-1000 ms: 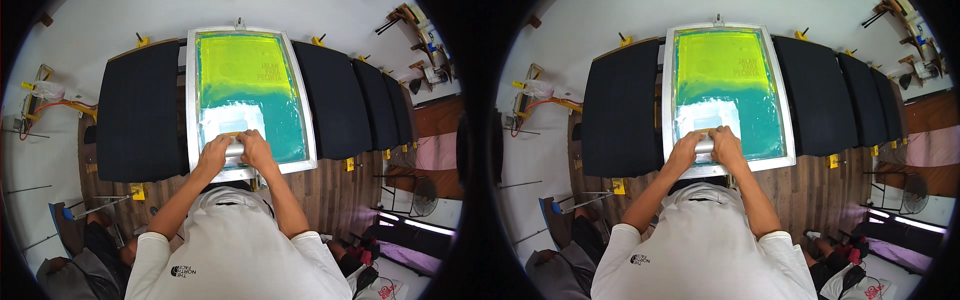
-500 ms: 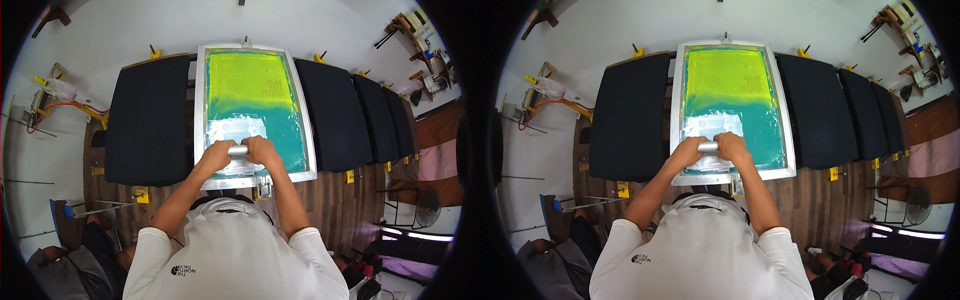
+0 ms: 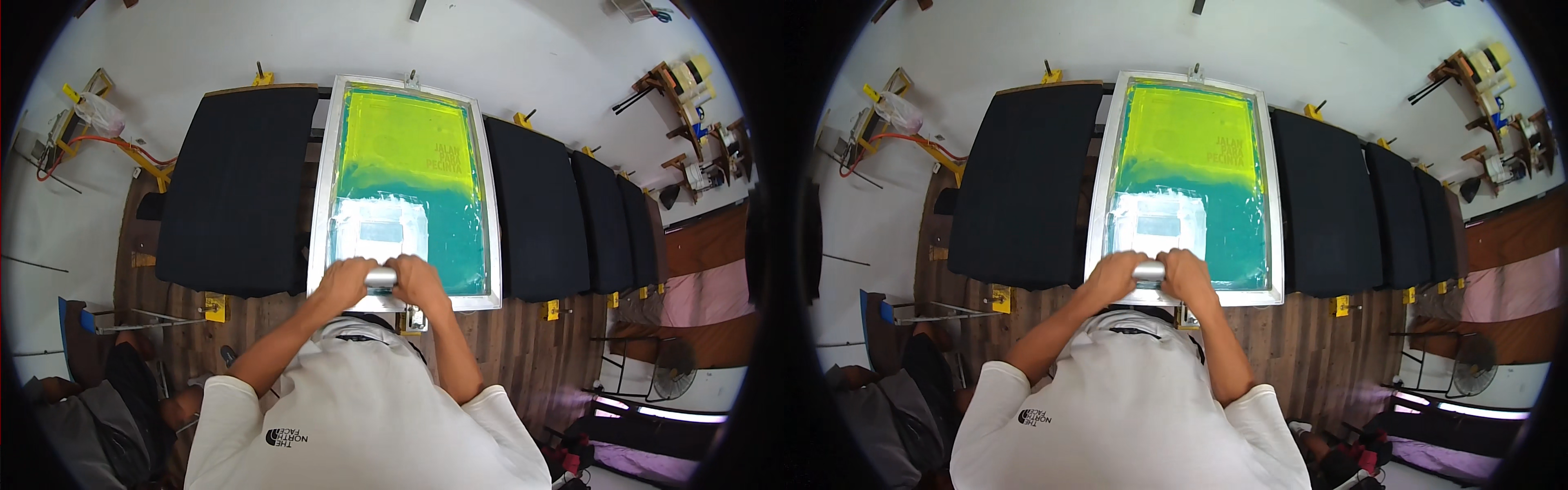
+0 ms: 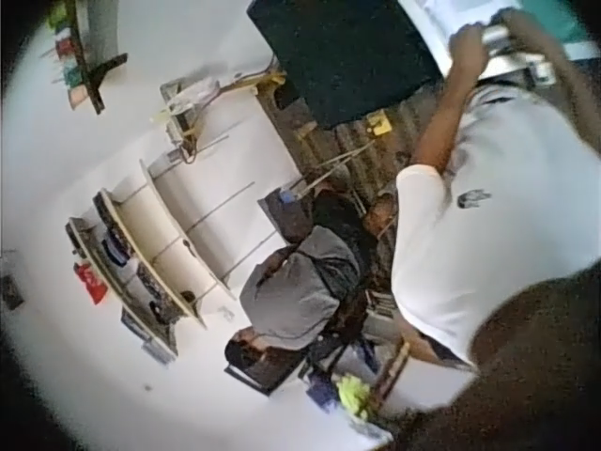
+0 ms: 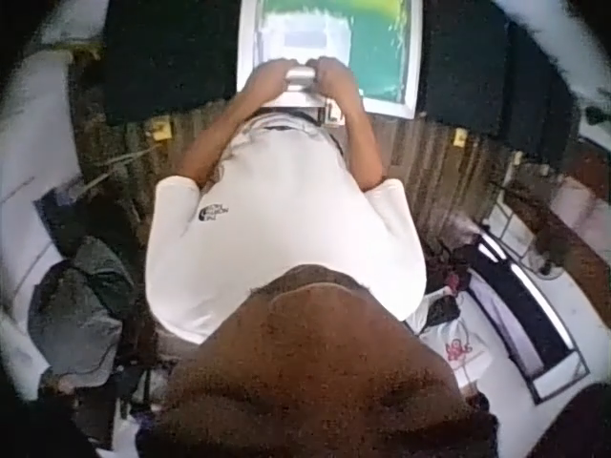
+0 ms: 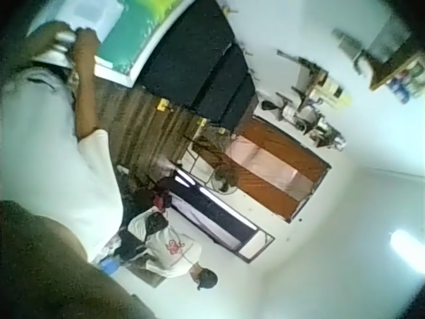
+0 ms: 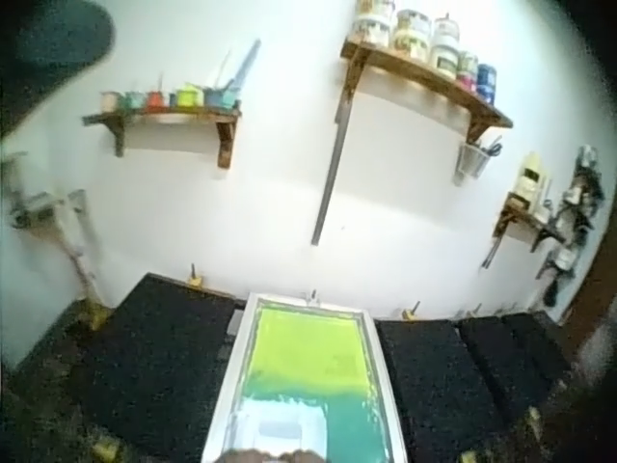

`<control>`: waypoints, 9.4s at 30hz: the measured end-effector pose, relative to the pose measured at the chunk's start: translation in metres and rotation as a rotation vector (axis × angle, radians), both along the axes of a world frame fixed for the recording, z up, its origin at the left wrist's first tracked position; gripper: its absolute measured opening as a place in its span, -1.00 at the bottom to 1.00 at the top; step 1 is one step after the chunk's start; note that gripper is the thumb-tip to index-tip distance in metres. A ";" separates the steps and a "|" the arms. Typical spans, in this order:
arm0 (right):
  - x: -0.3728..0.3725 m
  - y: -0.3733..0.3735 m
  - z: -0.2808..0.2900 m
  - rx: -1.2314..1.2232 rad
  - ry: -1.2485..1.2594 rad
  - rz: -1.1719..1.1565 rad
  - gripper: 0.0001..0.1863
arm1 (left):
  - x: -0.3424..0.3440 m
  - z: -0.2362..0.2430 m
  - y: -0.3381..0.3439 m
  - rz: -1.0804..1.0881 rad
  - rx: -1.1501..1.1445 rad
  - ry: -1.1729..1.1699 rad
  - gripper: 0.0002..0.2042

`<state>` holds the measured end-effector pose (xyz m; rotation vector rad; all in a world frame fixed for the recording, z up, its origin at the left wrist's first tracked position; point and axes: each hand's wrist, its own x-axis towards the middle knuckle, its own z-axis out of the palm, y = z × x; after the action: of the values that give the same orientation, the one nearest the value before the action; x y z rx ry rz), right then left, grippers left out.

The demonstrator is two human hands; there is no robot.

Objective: Using a squeegee to apply ink through a screen printing frame onto a garment.

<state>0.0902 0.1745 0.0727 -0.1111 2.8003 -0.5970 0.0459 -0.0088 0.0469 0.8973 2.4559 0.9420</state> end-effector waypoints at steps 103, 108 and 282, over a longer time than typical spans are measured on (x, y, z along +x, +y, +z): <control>0.006 -0.001 0.001 0.033 0.136 -0.070 -0.48 | 0.008 -0.005 0.012 0.038 0.234 0.204 -0.61; 0.011 -0.009 -0.025 0.047 0.230 -0.112 -0.38 | 0.011 -0.036 0.011 0.043 0.074 0.345 -0.57; 0.144 -0.045 -0.092 -0.737 0.450 -1.275 -0.62 | 0.021 0.005 -0.002 -0.081 -0.003 0.139 -0.49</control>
<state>0.2341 0.1294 -0.0193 1.6384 2.5055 -2.0086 0.0670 -0.0112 0.0520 1.0863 2.5136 0.8748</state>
